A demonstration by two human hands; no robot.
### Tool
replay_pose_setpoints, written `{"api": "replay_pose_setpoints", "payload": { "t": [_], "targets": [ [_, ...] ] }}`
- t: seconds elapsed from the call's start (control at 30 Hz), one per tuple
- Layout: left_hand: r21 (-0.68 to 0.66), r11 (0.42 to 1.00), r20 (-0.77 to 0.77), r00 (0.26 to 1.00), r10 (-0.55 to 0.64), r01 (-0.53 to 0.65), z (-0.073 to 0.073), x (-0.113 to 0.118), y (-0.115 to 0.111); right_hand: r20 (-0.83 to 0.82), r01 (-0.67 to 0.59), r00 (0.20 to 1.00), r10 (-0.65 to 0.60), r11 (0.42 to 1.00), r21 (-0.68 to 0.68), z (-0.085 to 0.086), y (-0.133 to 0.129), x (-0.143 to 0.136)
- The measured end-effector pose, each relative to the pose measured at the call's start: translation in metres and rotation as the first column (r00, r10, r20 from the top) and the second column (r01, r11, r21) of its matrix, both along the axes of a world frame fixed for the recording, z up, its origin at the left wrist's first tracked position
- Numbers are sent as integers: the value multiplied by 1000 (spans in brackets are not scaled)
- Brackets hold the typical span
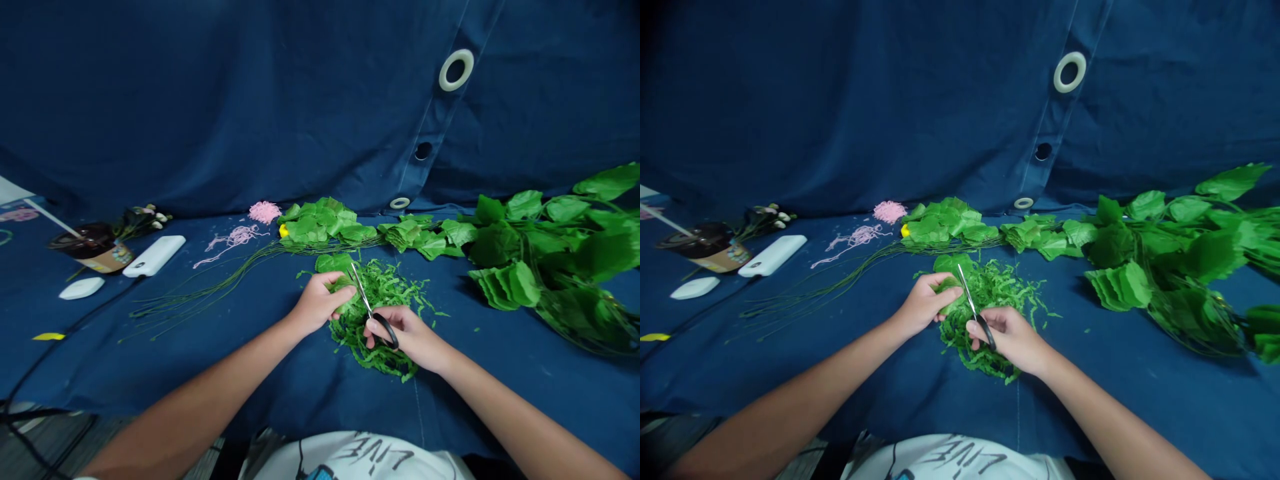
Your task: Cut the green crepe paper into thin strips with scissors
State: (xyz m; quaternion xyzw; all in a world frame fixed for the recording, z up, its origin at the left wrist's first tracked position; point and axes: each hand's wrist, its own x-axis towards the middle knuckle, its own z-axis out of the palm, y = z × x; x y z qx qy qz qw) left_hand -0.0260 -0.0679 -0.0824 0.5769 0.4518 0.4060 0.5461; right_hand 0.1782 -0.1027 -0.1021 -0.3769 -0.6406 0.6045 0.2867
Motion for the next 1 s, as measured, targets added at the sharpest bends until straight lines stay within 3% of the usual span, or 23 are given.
{"api": "replay_pose_setpoints", "payload": {
  "t": [0.5,0.73,1.0],
  "targets": [
    [23,999,-42,998,-39,40,0,-2,1,-16,62,998,-63,997,-37,-8,2,-1],
    [12,999,-10,999,-36,36,-2,-2,2,-32,-33,999,32,999,-34,-5,3,3],
    [3,998,-34,998,-62,62,-2,-3,3,4,-49,999,49,998,-42,-2,2,6]
  ]
}}
